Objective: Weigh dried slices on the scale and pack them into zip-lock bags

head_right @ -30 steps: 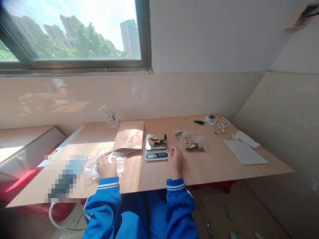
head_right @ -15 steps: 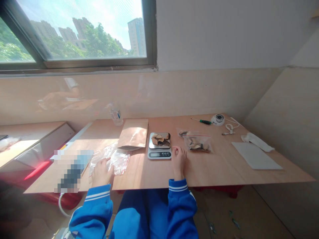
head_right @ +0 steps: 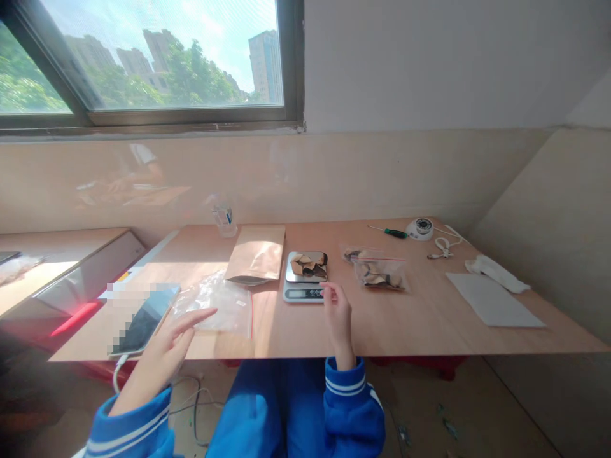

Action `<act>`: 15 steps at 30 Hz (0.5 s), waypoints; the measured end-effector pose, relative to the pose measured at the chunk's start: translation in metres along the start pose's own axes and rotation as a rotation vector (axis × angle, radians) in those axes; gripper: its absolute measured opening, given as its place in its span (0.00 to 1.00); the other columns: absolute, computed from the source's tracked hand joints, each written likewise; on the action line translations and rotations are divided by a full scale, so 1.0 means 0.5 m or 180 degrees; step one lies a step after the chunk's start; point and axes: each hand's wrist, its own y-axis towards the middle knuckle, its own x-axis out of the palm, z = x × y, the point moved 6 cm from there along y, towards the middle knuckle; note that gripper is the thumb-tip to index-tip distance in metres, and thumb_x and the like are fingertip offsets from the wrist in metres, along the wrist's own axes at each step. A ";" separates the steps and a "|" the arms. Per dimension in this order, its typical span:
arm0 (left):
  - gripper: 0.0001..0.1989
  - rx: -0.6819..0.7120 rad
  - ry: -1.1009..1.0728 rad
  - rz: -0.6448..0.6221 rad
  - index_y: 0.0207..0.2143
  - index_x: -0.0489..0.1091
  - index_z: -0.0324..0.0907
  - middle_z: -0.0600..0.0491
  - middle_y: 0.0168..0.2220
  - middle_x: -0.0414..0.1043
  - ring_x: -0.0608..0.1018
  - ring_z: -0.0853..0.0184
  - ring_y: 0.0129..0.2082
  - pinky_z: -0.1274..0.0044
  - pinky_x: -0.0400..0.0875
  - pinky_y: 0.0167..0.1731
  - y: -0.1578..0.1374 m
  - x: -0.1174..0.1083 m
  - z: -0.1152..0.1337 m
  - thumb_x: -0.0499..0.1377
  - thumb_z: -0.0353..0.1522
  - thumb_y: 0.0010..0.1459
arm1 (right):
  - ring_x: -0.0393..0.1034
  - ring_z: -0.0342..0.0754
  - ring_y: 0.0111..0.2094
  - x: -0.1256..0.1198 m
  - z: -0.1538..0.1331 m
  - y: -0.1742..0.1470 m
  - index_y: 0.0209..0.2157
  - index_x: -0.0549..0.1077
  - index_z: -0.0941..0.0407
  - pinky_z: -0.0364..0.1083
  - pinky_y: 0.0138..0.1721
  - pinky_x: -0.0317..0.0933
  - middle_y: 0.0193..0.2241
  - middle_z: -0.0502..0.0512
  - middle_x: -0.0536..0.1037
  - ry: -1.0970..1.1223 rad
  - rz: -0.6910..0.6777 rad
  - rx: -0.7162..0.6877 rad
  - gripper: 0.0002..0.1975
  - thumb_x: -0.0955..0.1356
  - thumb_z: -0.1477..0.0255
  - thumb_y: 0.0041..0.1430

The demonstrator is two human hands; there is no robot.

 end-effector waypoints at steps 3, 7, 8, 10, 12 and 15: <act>0.19 0.0216 -0.0630 -0.0390 0.45 0.75 0.45 0.52 0.49 0.75 0.73 0.60 0.53 0.69 0.66 0.54 -0.031 -0.026 0.099 0.49 0.37 0.58 | 0.71 0.49 0.31 0.090 -0.046 -0.046 0.43 0.74 0.57 0.49 0.35 0.66 0.34 0.58 0.77 0.0720 -0.1632 0.0588 0.29 0.61 0.47 0.56; 0.19 0.0646 -0.1194 -0.0275 0.50 0.72 0.48 0.54 0.54 0.71 0.70 0.61 0.56 0.72 0.65 0.56 -0.043 -0.020 0.151 0.50 0.35 0.59 | 0.73 0.49 0.35 0.127 -0.088 -0.079 0.47 0.73 0.54 0.48 0.35 0.68 0.37 0.58 0.78 0.1572 -0.1960 0.1062 0.32 0.59 0.45 0.56; 0.19 0.0778 -0.1301 -0.0298 0.50 0.72 0.48 0.54 0.54 0.71 0.70 0.61 0.56 0.72 0.65 0.56 -0.043 -0.012 0.152 0.50 0.34 0.59 | 0.73 0.49 0.37 0.123 -0.093 -0.077 0.48 0.72 0.53 0.48 0.36 0.68 0.38 0.57 0.78 0.1784 -0.1828 0.1079 0.28 0.61 0.47 0.57; 0.20 0.0990 -0.1464 -0.0326 0.50 0.72 0.49 0.54 0.54 0.71 0.69 0.61 0.56 0.72 0.64 0.57 -0.039 0.002 0.146 0.49 0.33 0.59 | 0.73 0.48 0.39 0.110 -0.100 -0.071 0.49 0.71 0.51 0.47 0.39 0.68 0.39 0.54 0.78 0.2277 -0.1592 0.1135 0.22 0.68 0.55 0.56; 0.20 0.1000 -0.1473 -0.0317 0.51 0.72 0.48 0.54 0.54 0.71 0.69 0.60 0.57 0.71 0.63 0.57 -0.032 0.014 0.134 0.49 0.33 0.59 | 0.73 0.47 0.41 0.093 -0.100 -0.061 0.48 0.71 0.50 0.46 0.43 0.68 0.41 0.52 0.78 0.2818 -0.1318 0.1227 0.21 0.71 0.60 0.53; 0.21 0.0812 -0.1254 -0.0400 0.53 0.70 0.46 0.52 0.56 0.68 0.68 0.60 0.58 0.68 0.60 0.59 -0.020 0.038 0.118 0.47 0.32 0.61 | 0.69 0.45 0.49 0.069 -0.091 -0.047 0.44 0.74 0.51 0.43 0.50 0.66 0.46 0.50 0.77 0.3400 -0.0745 0.1306 0.18 0.71 0.60 0.52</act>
